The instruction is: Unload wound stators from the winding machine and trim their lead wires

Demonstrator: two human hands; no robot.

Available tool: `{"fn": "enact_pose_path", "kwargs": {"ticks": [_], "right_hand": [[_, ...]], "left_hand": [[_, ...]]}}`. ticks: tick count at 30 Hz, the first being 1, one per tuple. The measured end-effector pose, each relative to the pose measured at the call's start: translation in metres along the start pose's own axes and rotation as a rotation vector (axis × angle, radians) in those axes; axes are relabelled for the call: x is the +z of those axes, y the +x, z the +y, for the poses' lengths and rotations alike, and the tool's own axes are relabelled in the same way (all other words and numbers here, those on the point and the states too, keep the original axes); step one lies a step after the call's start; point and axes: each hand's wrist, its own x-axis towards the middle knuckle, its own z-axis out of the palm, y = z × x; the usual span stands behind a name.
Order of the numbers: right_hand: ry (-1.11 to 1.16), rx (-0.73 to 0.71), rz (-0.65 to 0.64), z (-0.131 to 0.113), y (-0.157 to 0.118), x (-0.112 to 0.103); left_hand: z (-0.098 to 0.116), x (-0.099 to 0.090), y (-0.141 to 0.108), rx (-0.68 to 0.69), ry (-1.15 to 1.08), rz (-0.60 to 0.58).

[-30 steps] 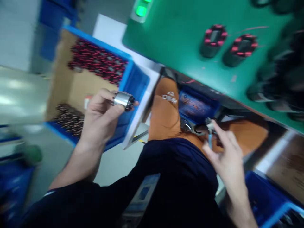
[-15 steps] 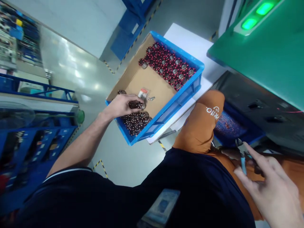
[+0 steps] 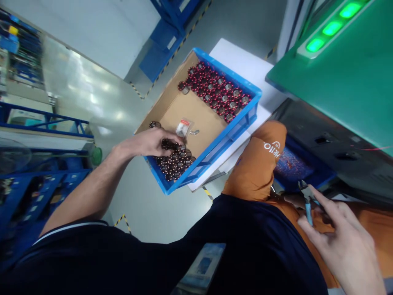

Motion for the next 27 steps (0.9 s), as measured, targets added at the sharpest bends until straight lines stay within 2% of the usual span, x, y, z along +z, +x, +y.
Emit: {"fn": "enact_pose_path", "kwargs": {"ticks": [2, 4, 6, 8, 9, 11, 14, 16, 18, 19, 20, 22, 25, 27], "right_hand": [[0.062, 0.031, -0.012, -0.013, 0.001, -0.002], [0.274, 0.150, -0.022, -0.026, 0.004, -0.003], [0.598, 0.322, -0.062, -0.034, 0.009, -0.002], [0.654, 0.345, -0.074, -0.035, 0.013, 0.000], [0.672, 0.337, -0.084, -0.035, 0.014, 0.000], [0.685, 0.306, -0.104, -0.034, 0.011, -0.001], [0.710, 0.282, -0.116, -0.035, -0.003, -0.007], [0.727, 0.284, -0.106, -0.033, -0.015, -0.011], [0.751, 0.296, -0.074, -0.027, -0.028, -0.014], [0.766, 0.304, -0.050, -0.023, -0.035, -0.014], [0.782, 0.314, -0.020, -0.019, -0.042, -0.013], [0.817, 0.338, 0.046, -0.014, -0.056, -0.012], [0.865, 0.357, 0.127, -0.022, -0.072, -0.016], [0.847, 0.286, 0.180, -0.036, -0.074, -0.025]], "left_hand": [[0.015, -0.006, 0.002, 0.039, 0.010, 0.092], [0.039, -0.016, 0.014, 0.172, -0.022, 0.253], [0.076, -0.029, 0.038, 0.409, -0.017, 0.433], [0.126, -0.042, 0.071, 0.620, 0.026, 0.567], [0.156, -0.047, 0.089, 0.698, 0.030, 0.588], [0.221, -0.053, 0.129, 0.764, -0.050, 0.603], [0.307, -0.047, 0.196, 0.921, -0.146, 0.648], [0.345, -0.037, 0.239, 0.895, -0.154, 0.653], [0.363, -0.028, 0.269, 0.856, -0.112, 0.634], [0.367, -0.025, 0.277, 0.846, -0.096, 0.633], [0.368, -0.022, 0.279, 0.846, -0.091, 0.640], [0.367, -0.016, 0.265, 0.869, -0.143, 0.694], [0.371, 0.002, 0.215, 0.915, -0.251, 0.739], [0.377, 0.021, 0.179, 0.904, -0.261, 0.743]]}}
